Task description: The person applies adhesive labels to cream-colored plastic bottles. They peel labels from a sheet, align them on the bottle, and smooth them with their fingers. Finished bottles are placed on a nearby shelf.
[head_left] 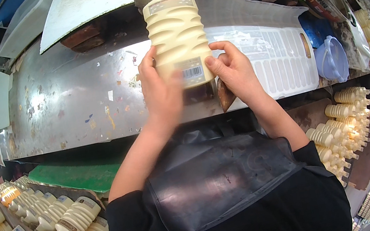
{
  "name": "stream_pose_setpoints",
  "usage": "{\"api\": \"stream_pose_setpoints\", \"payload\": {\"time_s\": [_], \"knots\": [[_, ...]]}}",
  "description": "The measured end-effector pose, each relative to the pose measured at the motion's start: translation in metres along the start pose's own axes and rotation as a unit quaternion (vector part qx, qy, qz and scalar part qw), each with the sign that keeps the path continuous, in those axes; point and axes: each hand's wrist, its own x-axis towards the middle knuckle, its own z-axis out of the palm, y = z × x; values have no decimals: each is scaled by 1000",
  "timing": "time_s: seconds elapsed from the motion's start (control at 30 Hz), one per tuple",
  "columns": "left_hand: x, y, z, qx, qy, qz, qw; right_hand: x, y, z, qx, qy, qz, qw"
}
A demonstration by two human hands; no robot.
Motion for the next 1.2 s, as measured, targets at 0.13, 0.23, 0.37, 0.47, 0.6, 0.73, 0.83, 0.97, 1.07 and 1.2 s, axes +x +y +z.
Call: {"api": "stream_pose_setpoints", "payload": {"time_s": [0.13,0.23,0.37,0.47,0.6,0.73,0.83,0.97,1.07,1.2], "knots": [[-8,-4,-3,11,-24,20,999,-12,-8,2,-17,64,-106,992],[-9,-5,-6,-3,-37,17,999,-13,-10,5,-142,88,-241,956],[-11,-6,-10,-1,-57,30,998,-11,-11,8,-179,91,-267,943],[-12,-9,-12,-16,-68,37,997,-11,-13,8,-180,73,-288,938],[-12,-12,-14,-35,-78,41,995,-13,-15,9,-183,75,-273,941],[-13,-13,-14,-47,-82,26,995,-13,-18,11,-203,80,-279,935],[-13,-12,-14,-67,-85,12,994,-13,-20,12,-207,86,-275,935],[-13,-12,-14,-61,-85,10,994,-13,-22,13,-221,89,-274,932],[-13,-12,-15,-49,-92,16,994,-12,-22,13,-224,93,-281,929],[-15,-13,-16,-51,-101,8,994,-11,-23,13,-207,95,-269,936]]}}
